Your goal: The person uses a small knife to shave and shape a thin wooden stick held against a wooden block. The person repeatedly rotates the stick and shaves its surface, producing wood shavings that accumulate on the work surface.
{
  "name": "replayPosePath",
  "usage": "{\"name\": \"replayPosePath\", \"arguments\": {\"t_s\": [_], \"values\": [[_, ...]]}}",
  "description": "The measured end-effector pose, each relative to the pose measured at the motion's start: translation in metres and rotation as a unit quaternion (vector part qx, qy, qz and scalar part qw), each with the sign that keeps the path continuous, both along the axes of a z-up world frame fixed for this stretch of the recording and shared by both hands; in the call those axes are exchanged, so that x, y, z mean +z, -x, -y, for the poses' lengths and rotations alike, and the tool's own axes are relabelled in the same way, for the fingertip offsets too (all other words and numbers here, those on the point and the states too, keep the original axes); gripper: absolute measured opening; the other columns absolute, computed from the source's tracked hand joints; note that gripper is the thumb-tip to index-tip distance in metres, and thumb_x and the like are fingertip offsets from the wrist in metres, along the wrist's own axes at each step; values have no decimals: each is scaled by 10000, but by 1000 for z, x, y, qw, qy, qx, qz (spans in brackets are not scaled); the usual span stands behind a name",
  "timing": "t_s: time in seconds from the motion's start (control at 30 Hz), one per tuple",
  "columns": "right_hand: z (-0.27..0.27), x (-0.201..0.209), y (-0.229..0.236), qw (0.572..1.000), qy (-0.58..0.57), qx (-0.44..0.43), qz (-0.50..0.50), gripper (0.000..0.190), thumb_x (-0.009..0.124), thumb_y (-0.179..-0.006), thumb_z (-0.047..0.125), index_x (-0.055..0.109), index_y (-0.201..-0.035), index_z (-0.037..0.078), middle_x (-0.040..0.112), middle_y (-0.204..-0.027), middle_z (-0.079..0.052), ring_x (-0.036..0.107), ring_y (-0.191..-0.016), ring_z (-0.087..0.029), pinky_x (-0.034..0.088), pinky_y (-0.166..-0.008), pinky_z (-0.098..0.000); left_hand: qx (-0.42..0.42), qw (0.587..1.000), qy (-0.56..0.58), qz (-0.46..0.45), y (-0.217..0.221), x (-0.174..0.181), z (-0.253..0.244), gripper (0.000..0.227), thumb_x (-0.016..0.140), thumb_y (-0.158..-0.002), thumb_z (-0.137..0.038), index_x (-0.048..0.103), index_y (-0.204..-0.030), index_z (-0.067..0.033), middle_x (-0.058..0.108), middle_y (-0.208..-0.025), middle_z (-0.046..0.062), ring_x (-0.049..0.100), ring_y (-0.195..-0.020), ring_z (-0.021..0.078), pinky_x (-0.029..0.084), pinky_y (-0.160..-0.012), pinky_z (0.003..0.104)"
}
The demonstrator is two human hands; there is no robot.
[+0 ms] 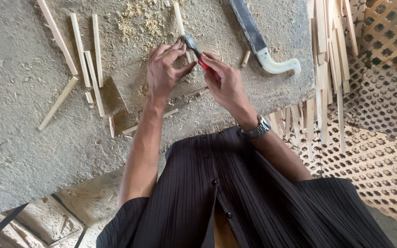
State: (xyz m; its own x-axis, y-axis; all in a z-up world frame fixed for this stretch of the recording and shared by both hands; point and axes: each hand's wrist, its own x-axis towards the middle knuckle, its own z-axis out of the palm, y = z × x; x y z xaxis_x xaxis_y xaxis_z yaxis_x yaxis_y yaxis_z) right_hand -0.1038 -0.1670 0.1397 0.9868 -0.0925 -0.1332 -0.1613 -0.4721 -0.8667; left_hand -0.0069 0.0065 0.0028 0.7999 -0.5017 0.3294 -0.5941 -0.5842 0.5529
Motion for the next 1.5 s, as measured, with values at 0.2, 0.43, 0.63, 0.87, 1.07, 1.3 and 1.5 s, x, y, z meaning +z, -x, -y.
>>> {"name": "replayPosePath", "arguments": {"t_s": [0.2,0.43,0.63,0.87,1.07,1.3,1.5], "values": [[-3,-16,-11,998,40,-11,42,308,556,-1003,34,581,-1293,-66,578,-1359,-277,664,-568,-148,562,-479,-194,23,999,-26,19,0,-2,2,503,919,-806,-501,766,-1075,-104,764,-1029,41,603,-854,144,436,-780,320],[-1,3,-2,999,38,0,20,294,559,-988,-17,591,-1269,-96,563,-1373,-287,708,-623,-185,599,-523,-204,28,999,-43,15,2,-6,3,531,914,-789,-536,777,-1082,-115,774,-1050,47,601,-884,170,422,-755,330],[-10,2,1,997,75,-12,21,324,561,-982,6,597,-1299,-46,565,-1395,-239,602,-494,-119,511,-437,-186,38,997,-48,40,1,-8,3,500,943,-779,-527,784,-1048,-137,769,-1020,52,623,-844,159,439,-728,321],[-14,4,-4,994,97,10,54,302,579,-965,-39,594,-1262,-96,586,-1351,-272,747,-725,-273,654,-637,-273,28,999,-17,33,-2,-1,4,481,866,-842,-538,783,-1038,-107,788,-1009,50,617,-837,153,414,-730,330],[-16,10,-5,992,110,12,55,320,568,-966,-35,586,-1281,-92,561,-1373,-292,723,-676,-276,642,-611,-291,29,998,-29,54,-3,2,5,442,901,-814,-502,786,-1021,-128,798,-977,36,633,-828,147,412,-712,319],[-21,14,-11,996,82,-23,22,328,528,-970,-8,640,-1273,-67,573,-1357,-283,737,-886,-408,624,-574,-328,42,998,32,-31,-2,-19,4,536,795,-865,-675,808,-933,-144,792,-1050,64,724,-983,156,465,-784,286],[-21,10,-7,992,97,-43,63,373,553,-933,4,651,-1293,3,606,-1347,-232,720,-913,-440,636,-609,-376,47,998,37,-21,-2,-28,-3,531,872,-798,-656,813,-931,-146,802,-1033,36,723,-993,149,476,-840,276]]}}
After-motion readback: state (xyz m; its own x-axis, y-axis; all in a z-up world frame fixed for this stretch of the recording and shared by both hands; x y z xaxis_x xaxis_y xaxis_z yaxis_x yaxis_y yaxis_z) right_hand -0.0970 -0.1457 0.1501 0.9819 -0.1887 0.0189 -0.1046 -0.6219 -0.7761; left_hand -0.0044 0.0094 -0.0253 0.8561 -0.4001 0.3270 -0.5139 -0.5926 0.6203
